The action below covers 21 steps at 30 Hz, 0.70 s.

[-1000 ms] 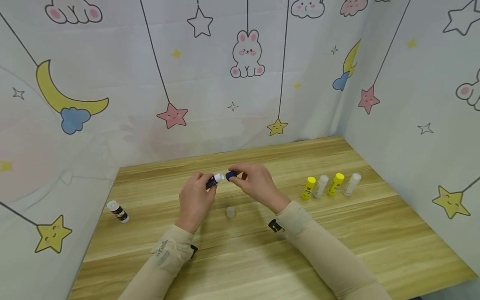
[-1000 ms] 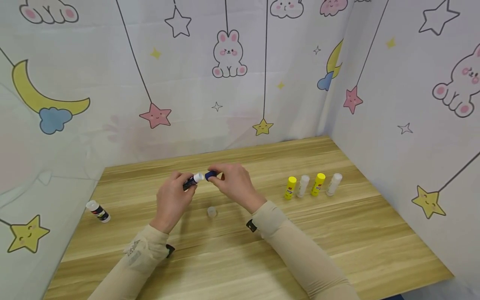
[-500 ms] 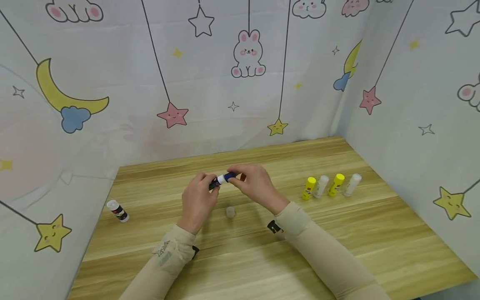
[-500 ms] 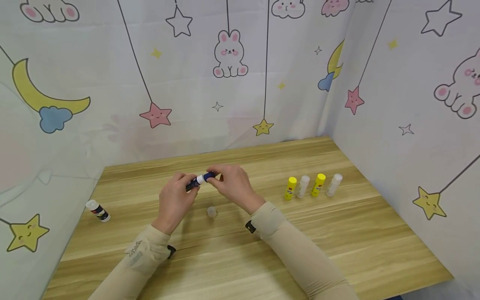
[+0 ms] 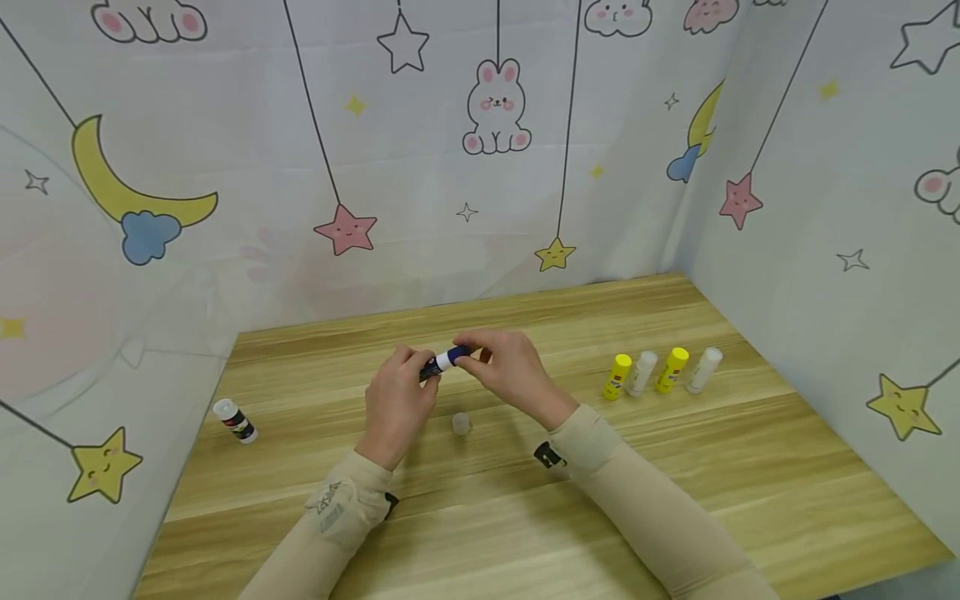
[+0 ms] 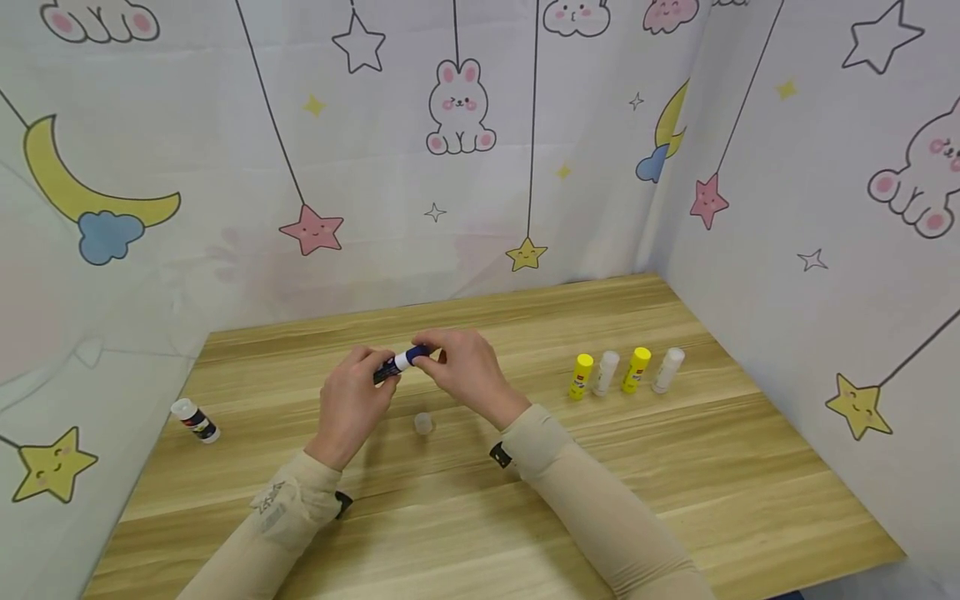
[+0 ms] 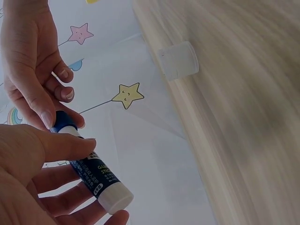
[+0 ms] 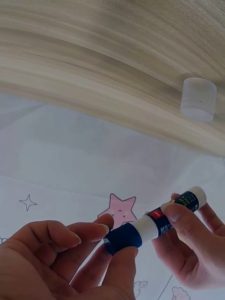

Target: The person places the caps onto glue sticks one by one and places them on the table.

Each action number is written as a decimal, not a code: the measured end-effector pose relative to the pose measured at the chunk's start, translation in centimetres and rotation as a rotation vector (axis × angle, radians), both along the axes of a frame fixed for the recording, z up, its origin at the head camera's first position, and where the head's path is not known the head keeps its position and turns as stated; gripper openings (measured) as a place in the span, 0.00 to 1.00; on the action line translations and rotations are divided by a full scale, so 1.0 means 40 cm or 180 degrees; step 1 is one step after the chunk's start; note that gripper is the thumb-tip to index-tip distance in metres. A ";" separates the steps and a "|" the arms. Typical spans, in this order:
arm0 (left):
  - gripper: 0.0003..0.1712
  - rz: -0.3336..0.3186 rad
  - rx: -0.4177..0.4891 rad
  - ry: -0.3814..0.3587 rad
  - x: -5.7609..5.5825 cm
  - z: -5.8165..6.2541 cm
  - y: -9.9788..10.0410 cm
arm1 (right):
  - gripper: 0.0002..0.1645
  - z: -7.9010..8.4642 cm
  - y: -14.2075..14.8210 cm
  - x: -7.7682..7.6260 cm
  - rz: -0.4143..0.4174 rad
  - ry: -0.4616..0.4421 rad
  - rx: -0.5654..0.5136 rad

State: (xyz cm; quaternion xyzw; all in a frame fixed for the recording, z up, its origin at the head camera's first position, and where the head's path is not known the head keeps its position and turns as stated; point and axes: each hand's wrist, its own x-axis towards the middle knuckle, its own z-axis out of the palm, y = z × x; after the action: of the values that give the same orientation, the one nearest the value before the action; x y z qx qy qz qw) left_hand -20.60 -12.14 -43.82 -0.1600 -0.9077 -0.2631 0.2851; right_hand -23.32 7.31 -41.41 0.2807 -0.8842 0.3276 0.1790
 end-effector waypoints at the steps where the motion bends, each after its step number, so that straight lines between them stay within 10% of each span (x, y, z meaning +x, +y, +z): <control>1: 0.12 0.0002 0.0001 0.0002 0.000 -0.001 0.000 | 0.14 -0.001 0.000 0.000 0.0002 -0.0001 -0.0004; 21: 0.13 -0.0012 -0.0017 -0.0019 0.003 -0.003 0.005 | 0.14 -0.003 0.000 0.006 0.0031 -0.0039 -0.0025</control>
State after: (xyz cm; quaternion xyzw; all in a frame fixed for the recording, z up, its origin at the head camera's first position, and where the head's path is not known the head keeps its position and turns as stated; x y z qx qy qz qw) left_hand -20.49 -11.93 -43.94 -0.1617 -0.9090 -0.2616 0.2814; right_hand -23.07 7.30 -41.53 0.2823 -0.8827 0.3335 0.1732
